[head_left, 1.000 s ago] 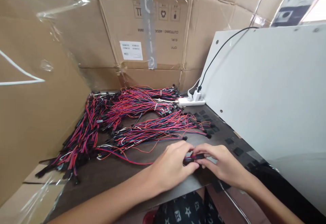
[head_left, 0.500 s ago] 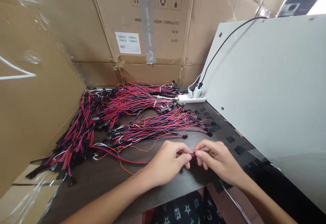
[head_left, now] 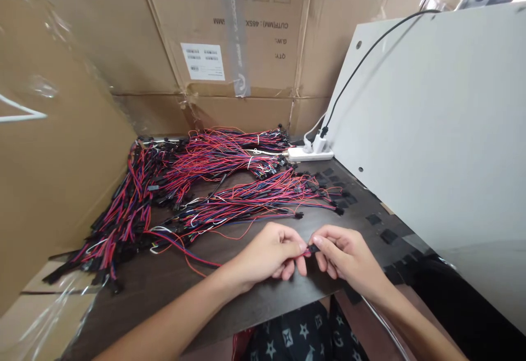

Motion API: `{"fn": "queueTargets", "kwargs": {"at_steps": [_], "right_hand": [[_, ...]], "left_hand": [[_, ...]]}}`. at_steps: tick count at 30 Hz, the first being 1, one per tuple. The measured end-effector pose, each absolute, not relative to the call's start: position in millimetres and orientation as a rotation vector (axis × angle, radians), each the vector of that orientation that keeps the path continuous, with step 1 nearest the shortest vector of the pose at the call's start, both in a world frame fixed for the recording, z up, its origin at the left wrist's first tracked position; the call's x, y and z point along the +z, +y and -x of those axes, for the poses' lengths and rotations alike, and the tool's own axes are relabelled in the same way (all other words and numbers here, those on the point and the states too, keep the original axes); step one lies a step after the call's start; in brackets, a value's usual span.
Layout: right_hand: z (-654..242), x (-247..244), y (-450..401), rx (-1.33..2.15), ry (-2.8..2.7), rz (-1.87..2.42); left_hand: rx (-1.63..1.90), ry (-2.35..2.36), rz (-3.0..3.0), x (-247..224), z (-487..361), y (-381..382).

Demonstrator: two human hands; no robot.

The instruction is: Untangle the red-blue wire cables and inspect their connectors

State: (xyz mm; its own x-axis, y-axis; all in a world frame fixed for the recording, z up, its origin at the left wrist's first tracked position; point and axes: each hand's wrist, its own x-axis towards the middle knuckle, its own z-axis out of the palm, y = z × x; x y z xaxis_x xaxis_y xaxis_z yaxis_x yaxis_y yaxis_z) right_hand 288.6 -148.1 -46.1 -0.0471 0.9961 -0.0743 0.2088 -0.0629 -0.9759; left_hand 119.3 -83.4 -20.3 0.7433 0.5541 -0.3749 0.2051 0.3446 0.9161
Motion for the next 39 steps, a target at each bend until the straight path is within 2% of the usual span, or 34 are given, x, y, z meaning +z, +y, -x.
{"fn": "queueTargets", "kwargs": {"at_steps": [17,25,39], "right_hand": [[-282,-39,-147,1.216,-1.346,1.346],[-284,-35,-147,1.341,-1.225,1.372],[-302,-28,-154,1.349,-1.147,1.389]], "left_hand": [[0.227,0.726,-0.978,-26,-118,-84],[0.194,0.769,-1.035,-22,-120,-81],[0.151,0.851,-1.280,-25,-117,-77]]}}
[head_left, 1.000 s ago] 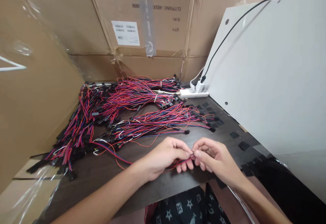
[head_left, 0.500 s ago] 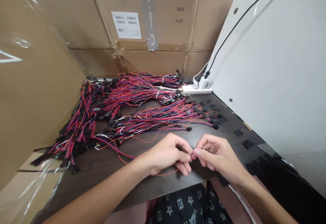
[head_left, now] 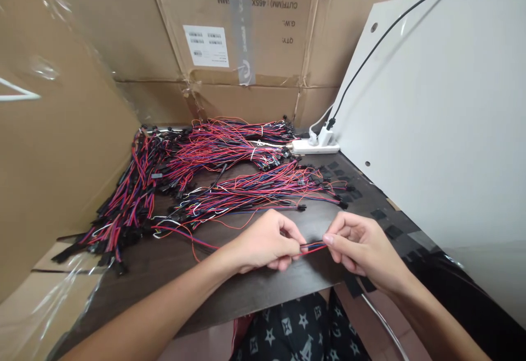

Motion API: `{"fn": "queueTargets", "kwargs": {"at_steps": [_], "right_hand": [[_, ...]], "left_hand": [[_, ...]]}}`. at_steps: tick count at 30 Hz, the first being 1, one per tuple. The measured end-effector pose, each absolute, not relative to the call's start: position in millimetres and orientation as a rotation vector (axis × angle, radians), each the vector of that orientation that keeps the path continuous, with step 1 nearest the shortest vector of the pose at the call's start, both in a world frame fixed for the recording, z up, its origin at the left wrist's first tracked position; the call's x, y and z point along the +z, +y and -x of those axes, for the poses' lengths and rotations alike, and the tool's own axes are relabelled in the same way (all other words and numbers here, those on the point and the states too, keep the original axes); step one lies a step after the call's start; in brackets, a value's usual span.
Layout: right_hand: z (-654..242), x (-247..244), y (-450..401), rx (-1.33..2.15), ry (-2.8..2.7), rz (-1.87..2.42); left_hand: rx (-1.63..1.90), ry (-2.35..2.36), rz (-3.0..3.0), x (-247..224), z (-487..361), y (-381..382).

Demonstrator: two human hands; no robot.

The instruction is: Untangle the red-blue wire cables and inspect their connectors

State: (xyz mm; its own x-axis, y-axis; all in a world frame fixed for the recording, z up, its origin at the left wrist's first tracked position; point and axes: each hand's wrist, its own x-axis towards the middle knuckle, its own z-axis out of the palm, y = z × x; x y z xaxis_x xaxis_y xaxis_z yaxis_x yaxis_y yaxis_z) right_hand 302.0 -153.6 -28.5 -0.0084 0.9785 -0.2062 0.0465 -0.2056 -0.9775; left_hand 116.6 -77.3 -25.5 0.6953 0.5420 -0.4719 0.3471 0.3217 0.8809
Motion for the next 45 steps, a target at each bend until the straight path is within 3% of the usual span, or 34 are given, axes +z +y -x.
{"fn": "queueTargets", "kwargs": {"at_steps": [18,27,34,45], "right_hand": [[-308,-31,-152,1.323,-1.321,1.379],[-307,-25,-152,0.892,-1.879,1.318],[-304,-25,-153,0.946,-1.864,1.470],[-290,-28,-153,0.754,-2.138,1.494]], "left_hand": [[0.328,0.793,-1.487,-21,-118,-80],[0.316,0.745,-1.617,-22,-117,-81],[0.284,0.752,-1.780,-18,-113,-82],[0.299,0.759,-2.041,-21,-109,-86]]}}
